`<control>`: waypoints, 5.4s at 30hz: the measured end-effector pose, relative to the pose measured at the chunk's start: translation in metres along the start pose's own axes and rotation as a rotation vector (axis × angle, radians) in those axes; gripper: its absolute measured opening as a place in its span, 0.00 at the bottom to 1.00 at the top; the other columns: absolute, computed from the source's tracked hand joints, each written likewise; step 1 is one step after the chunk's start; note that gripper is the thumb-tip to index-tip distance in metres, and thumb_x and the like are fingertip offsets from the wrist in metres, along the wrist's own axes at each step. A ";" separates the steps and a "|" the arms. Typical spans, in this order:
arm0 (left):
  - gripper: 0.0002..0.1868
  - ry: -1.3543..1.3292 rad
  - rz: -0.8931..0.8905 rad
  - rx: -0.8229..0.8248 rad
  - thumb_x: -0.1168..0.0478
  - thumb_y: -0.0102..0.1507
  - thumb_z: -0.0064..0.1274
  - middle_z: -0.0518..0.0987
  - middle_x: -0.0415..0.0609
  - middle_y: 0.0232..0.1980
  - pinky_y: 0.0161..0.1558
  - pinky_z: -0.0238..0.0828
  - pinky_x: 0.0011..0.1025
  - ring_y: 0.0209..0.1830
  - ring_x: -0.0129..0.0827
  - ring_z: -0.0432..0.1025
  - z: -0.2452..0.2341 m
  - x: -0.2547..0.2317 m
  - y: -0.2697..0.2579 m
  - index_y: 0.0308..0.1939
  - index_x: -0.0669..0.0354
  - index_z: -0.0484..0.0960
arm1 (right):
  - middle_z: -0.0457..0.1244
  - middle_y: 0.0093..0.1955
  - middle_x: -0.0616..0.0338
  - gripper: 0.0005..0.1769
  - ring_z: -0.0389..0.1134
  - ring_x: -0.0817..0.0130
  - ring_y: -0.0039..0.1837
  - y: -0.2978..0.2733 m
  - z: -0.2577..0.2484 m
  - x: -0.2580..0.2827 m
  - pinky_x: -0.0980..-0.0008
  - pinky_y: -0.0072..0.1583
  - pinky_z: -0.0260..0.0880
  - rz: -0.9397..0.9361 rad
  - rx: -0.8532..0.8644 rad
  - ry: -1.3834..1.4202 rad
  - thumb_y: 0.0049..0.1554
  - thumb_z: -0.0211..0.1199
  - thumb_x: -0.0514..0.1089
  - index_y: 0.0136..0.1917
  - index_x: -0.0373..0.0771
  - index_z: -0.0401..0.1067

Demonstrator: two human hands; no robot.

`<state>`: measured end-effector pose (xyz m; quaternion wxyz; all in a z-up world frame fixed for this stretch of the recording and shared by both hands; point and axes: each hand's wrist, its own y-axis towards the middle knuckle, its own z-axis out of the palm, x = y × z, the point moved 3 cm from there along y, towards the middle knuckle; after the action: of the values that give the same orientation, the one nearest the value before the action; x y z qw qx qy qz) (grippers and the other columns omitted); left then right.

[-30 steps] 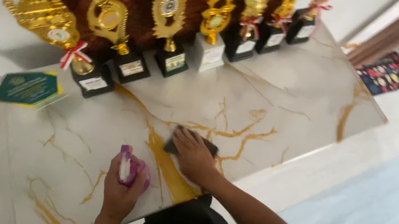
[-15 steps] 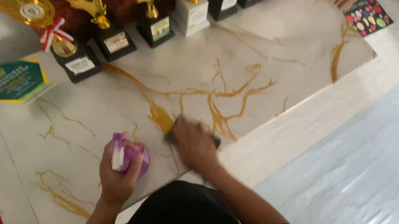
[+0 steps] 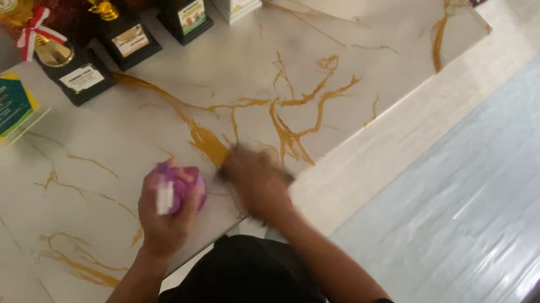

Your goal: The person sprays a cleaning solution onto a marble countertop and wipes it with a dark cloth. They repeatedly spray and wipe different areas of the surface while trophies remain on the counter.

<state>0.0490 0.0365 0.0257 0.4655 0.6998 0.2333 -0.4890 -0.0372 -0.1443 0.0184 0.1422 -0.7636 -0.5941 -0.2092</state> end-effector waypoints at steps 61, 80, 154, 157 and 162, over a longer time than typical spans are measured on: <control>0.22 0.140 -0.334 -0.418 0.65 0.61 0.61 0.79 0.45 0.41 0.41 0.75 0.25 0.38 0.24 0.74 0.139 0.017 0.063 0.58 0.63 0.76 | 0.57 0.71 0.35 0.31 0.56 0.41 0.75 0.162 -0.028 -0.191 0.45 0.75 0.49 -0.665 0.015 -0.309 0.55 0.55 0.41 0.69 0.25 0.59; 0.15 -0.290 -0.327 -0.023 0.68 0.65 0.58 0.78 0.46 0.41 0.41 0.74 0.27 0.37 0.28 0.73 0.090 0.016 0.030 0.55 0.66 0.76 | 0.56 0.76 0.44 0.29 0.57 0.42 0.75 0.151 -0.062 -0.235 0.49 0.74 0.58 0.118 -0.120 -0.214 0.60 0.54 0.42 0.73 0.34 0.61; 0.24 0.080 -0.346 -0.265 0.69 0.61 0.59 0.79 0.44 0.45 0.48 0.72 0.24 0.44 0.23 0.73 0.233 0.028 0.089 0.62 0.67 0.74 | 0.59 0.72 0.37 0.32 0.57 0.42 0.75 0.173 -0.085 -0.303 0.43 0.76 0.51 -0.509 -0.036 -0.181 0.53 0.56 0.44 0.69 0.28 0.62; 0.27 0.039 -0.353 -0.261 0.69 0.60 0.60 0.79 0.43 0.45 0.46 0.72 0.23 0.42 0.23 0.73 0.233 0.031 0.087 0.64 0.66 0.72 | 0.59 0.71 0.37 0.30 0.57 0.44 0.73 0.221 -0.082 -0.297 0.44 0.76 0.52 -0.515 -0.092 -0.340 0.57 0.56 0.42 0.70 0.26 0.63; 0.27 0.138 -0.416 -0.234 0.68 0.60 0.61 0.80 0.43 0.43 0.44 0.73 0.23 0.40 0.23 0.73 0.230 0.034 0.086 0.63 0.65 0.75 | 0.58 0.73 0.40 0.28 0.54 0.44 0.78 0.240 -0.145 -0.360 0.45 0.74 0.52 -0.177 -0.171 -0.170 0.56 0.57 0.38 0.69 0.26 0.63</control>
<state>0.0232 -0.2094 0.0109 0.4158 0.6096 0.4586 -0.4951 0.0982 -0.5783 -0.0235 0.0069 -0.7326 -0.6489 -0.2055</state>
